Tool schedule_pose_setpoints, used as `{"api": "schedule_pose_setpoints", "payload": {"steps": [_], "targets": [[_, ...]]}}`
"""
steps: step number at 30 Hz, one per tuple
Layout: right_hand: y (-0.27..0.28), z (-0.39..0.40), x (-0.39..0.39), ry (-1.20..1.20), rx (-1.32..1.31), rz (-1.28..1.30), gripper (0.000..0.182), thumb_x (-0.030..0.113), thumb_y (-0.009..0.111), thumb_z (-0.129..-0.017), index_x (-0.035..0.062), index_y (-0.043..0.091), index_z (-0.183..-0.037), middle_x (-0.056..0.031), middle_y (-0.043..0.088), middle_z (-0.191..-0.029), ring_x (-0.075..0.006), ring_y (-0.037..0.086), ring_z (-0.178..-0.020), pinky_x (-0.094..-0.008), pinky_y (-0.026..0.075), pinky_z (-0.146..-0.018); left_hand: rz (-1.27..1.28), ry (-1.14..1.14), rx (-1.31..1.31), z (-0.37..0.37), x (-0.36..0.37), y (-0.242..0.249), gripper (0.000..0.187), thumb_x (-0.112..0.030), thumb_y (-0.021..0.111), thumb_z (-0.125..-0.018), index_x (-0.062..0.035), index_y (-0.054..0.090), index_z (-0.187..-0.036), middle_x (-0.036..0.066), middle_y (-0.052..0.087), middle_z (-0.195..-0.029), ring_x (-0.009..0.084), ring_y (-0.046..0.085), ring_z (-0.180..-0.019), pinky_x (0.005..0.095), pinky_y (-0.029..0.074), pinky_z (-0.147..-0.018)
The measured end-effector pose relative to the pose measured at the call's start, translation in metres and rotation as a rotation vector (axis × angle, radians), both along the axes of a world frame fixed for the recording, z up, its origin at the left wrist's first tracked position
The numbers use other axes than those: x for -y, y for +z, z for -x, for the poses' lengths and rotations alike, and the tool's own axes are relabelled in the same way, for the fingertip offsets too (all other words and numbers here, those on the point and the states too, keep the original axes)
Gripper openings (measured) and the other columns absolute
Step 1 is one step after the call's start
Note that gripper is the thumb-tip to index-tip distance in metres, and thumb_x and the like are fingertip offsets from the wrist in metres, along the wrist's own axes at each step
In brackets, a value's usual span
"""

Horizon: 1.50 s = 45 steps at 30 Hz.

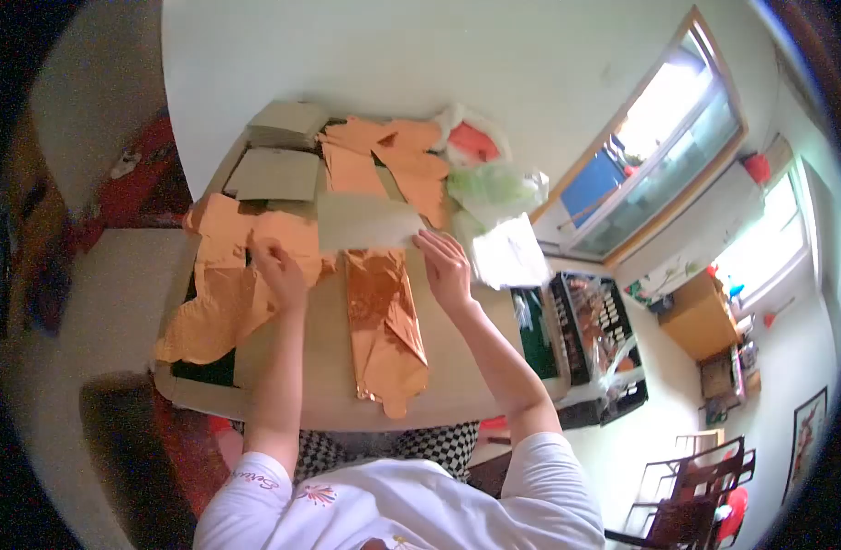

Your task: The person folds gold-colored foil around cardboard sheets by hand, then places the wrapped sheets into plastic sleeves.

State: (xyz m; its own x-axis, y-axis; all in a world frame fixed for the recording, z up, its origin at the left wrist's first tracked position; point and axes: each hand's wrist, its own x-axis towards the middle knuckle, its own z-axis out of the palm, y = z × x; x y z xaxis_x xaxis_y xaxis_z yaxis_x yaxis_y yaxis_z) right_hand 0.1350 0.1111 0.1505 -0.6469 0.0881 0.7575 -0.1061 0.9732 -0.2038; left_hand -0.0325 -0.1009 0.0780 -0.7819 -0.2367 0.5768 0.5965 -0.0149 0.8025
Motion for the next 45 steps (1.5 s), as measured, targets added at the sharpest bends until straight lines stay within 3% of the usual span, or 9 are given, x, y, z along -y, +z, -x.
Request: {"api": "schedule_pose_setpoints", "payload": {"steps": [3,7,10,13,18,27,33,38,45], "targets": [[-0.035,-0.061,0.010,-0.019,0.125,-0.014,0.035,0.000,0.057,-0.082,0.0099,0.066,-0.114,-0.0113,0.064,-0.118,-0.0264,0.058,-0.115,-0.0458,0.040,-0.102,0.112,-0.076,-0.076,-0.027,0.022,0.022,0.009,0.002,0.049,-0.085,-0.0006,0.050,-0.093,0.015,0.050,-0.089,0.0310,0.049,-0.084,0.0383,0.041,-0.074],[-0.072,-0.109,0.042,0.002,0.230,0.074,0.039,0.002,0.057,-0.082,0.0131,0.064,-0.119,-0.0087,0.061,-0.124,-0.0255,0.055,-0.119,-0.0482,0.032,-0.108,0.731,-0.519,-0.229,-0.097,0.030,0.018,0.023,-0.010,0.056,-0.088,-0.0041,0.057,-0.111,0.017,0.055,-0.121,0.0328,0.049,-0.119,0.0437,0.039,-0.099],[-0.090,-0.125,0.060,-0.010,0.349,0.165,0.042,0.002,0.060,-0.079,0.0131,0.063,-0.119,-0.0092,0.056,-0.131,-0.0247,0.051,-0.124,-0.0485,0.030,-0.110,1.124,-0.634,-0.259,-0.119,0.024,-0.023,0.039,-0.026,0.058,-0.090,-0.0084,0.055,-0.125,0.016,0.045,-0.139,0.0303,0.036,-0.134,0.0494,0.025,-0.111],[-0.099,-0.124,0.064,-0.008,0.417,0.215,0.040,0.004,0.059,-0.080,0.0122,0.062,-0.119,-0.0101,0.051,-0.136,-0.0260,0.046,-0.128,-0.0491,0.030,-0.110,1.228,-0.689,-0.170,-0.125,0.021,-0.036,0.048,-0.037,0.055,-0.091,-0.0104,0.052,-0.131,0.014,0.040,-0.144,0.0287,0.031,-0.137,0.0532,0.021,-0.112],[-0.106,-0.091,0.051,-0.086,0.426,0.162,0.042,0.016,0.054,-0.088,0.0133,0.054,-0.129,-0.0113,0.045,-0.141,-0.0273,0.037,-0.134,-0.0519,0.025,-0.110,1.265,-0.637,-0.206,-0.123,0.013,-0.043,0.049,-0.036,0.056,-0.090,-0.0110,0.051,-0.131,0.014,0.042,-0.142,0.0291,0.033,-0.136,0.0525,0.023,-0.111],[-0.107,-0.082,0.049,-0.175,0.490,0.086,0.037,0.027,0.052,-0.091,0.0129,0.056,-0.125,-0.0114,0.052,-0.133,-0.0288,0.044,-0.127,-0.0522,0.029,-0.106,1.255,-0.559,-0.276,-0.124,0.008,-0.049,0.045,-0.034,0.056,-0.090,-0.0115,0.051,-0.129,0.014,0.043,-0.141,0.0291,0.034,-0.135,0.0516,0.025,-0.110],[-0.083,-0.007,-0.005,-0.237,0.438,0.279,0.034,0.027,0.062,-0.085,0.0111,0.062,-0.115,-0.0140,0.063,-0.112,-0.0300,0.058,-0.105,-0.0392,0.045,-0.090,1.274,-0.565,-0.272,-0.127,0.011,-0.045,0.045,-0.033,0.053,-0.091,-0.0110,0.051,-0.130,0.015,0.043,-0.139,0.0305,0.033,-0.134,0.0519,0.025,-0.110],[-0.082,0.071,-0.048,-0.316,0.831,0.747,0.027,0.026,0.070,-0.072,0.0030,0.071,-0.088,-0.0140,0.070,-0.081,-0.0277,0.067,-0.075,-0.0385,0.052,-0.071,1.325,-0.564,-0.251,-0.129,0.011,-0.045,0.047,-0.035,0.054,-0.090,-0.0109,0.051,-0.130,0.014,0.043,-0.139,0.0291,0.035,-0.133,0.0519,0.026,-0.109],[-0.096,0.092,-0.064,-0.388,0.775,0.624,0.023,0.024,0.069,-0.067,0.0034,0.072,-0.077,-0.0177,0.069,-0.082,-0.0306,0.068,-0.079,-0.0396,0.054,-0.070,1.291,-0.522,-0.301,-0.141,0.015,-0.045,0.047,-0.035,0.056,-0.089,-0.0110,0.051,-0.129,0.013,0.044,-0.138,0.0275,0.036,-0.132,0.0513,0.028,-0.107]]}}
